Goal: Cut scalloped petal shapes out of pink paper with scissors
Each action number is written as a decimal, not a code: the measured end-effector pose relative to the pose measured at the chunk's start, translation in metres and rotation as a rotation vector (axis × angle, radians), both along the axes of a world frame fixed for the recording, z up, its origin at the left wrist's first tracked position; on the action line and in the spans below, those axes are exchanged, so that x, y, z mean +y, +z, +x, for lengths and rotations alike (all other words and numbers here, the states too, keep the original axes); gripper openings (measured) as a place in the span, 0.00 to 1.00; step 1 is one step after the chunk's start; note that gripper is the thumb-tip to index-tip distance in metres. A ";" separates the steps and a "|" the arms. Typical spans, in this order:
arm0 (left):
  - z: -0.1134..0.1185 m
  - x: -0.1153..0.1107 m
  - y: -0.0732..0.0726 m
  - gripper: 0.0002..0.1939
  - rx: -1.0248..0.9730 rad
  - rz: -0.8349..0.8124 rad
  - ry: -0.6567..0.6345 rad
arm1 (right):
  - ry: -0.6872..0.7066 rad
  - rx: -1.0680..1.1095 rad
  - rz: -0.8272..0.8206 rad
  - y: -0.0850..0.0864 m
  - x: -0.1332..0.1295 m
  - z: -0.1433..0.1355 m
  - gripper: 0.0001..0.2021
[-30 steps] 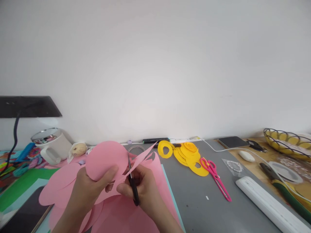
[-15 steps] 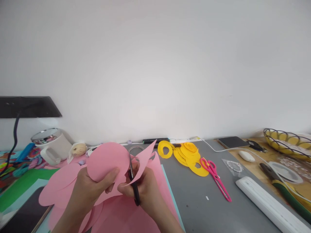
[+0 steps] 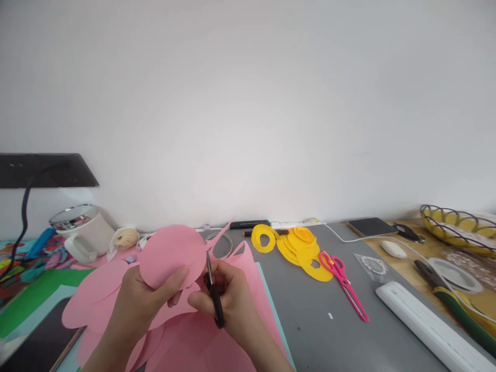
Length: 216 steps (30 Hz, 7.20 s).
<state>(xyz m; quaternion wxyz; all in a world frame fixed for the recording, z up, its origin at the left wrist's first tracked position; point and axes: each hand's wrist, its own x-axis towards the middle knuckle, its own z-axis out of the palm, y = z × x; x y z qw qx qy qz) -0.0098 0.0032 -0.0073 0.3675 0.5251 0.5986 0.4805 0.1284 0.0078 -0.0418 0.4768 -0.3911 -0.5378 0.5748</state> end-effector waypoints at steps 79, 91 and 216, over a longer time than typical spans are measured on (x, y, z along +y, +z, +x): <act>-0.004 0.003 -0.007 0.20 0.007 0.089 0.009 | 0.072 0.076 -0.048 0.001 -0.002 0.002 0.09; -0.005 0.004 -0.008 0.20 0.021 0.105 -0.007 | 0.078 0.078 -0.026 0.002 -0.002 0.001 0.07; 0.005 0.005 -0.009 0.17 -0.119 0.039 -0.077 | -0.354 0.046 0.070 -0.004 -0.002 0.001 0.09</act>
